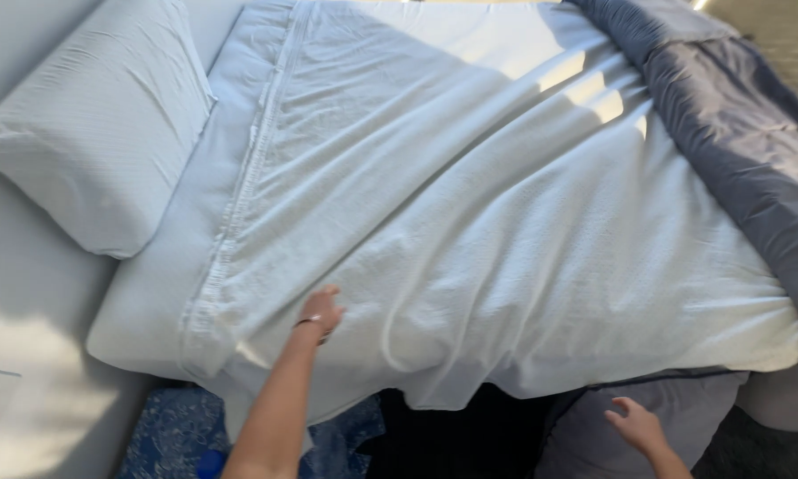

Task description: Making a bed by straightening sheets, arranging pillows, and pulling up a duvet.

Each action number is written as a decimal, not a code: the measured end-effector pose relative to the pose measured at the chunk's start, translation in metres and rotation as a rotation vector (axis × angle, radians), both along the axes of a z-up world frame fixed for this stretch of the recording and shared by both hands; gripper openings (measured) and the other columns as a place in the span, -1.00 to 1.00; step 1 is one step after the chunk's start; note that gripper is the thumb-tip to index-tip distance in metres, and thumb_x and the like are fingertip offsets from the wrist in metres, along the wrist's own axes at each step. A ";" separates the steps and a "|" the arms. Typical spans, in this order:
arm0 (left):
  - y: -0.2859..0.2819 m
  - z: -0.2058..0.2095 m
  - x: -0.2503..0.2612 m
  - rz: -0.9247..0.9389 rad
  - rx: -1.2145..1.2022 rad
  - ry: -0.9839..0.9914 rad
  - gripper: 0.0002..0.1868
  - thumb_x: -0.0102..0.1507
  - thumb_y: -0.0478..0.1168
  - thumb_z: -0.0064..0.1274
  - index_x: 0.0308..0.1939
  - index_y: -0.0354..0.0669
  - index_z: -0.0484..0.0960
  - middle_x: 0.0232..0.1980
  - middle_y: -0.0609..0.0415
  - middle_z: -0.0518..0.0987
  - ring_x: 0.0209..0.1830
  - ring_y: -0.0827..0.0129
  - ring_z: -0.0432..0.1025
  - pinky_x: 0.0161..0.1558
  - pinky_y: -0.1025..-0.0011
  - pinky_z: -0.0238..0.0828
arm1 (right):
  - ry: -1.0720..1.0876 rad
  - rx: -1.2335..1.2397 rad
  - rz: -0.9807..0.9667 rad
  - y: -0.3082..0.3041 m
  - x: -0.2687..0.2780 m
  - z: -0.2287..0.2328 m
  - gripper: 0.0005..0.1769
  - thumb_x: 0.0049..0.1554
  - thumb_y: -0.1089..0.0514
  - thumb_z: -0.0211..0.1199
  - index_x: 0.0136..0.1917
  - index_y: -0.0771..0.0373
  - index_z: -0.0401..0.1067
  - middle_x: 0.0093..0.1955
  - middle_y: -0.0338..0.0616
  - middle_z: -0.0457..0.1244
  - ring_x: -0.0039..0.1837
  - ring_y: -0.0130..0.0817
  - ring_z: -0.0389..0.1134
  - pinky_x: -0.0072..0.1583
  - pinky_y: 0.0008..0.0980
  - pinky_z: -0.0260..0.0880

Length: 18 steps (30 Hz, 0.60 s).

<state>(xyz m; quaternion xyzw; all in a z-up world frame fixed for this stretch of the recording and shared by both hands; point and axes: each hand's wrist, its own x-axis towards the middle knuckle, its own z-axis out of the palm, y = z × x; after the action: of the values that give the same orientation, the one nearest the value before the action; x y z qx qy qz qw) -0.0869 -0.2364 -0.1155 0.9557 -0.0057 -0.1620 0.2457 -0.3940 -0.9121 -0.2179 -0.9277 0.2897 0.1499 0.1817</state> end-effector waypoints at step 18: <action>-0.415 -0.118 -0.092 -0.810 0.294 -0.415 -0.54 0.13 0.03 0.29 0.04 0.03 0.53 0.22 -0.02 0.36 0.28 0.03 0.23 0.18 -0.02 0.26 | 0.619 -0.409 0.763 -0.124 0.016 -0.065 -0.07 0.05 -0.09 0.40 0.57 -0.05 0.01 0.60 -0.35 -0.04 0.65 -0.31 -0.11 0.58 0.07 -0.08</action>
<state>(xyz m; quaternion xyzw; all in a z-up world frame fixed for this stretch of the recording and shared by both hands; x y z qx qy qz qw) -0.1794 -0.6518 -0.2333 0.9133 -0.4038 -0.0497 0.0188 -0.3778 -1.0365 -0.2832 -0.8960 -0.0049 0.4126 -0.1642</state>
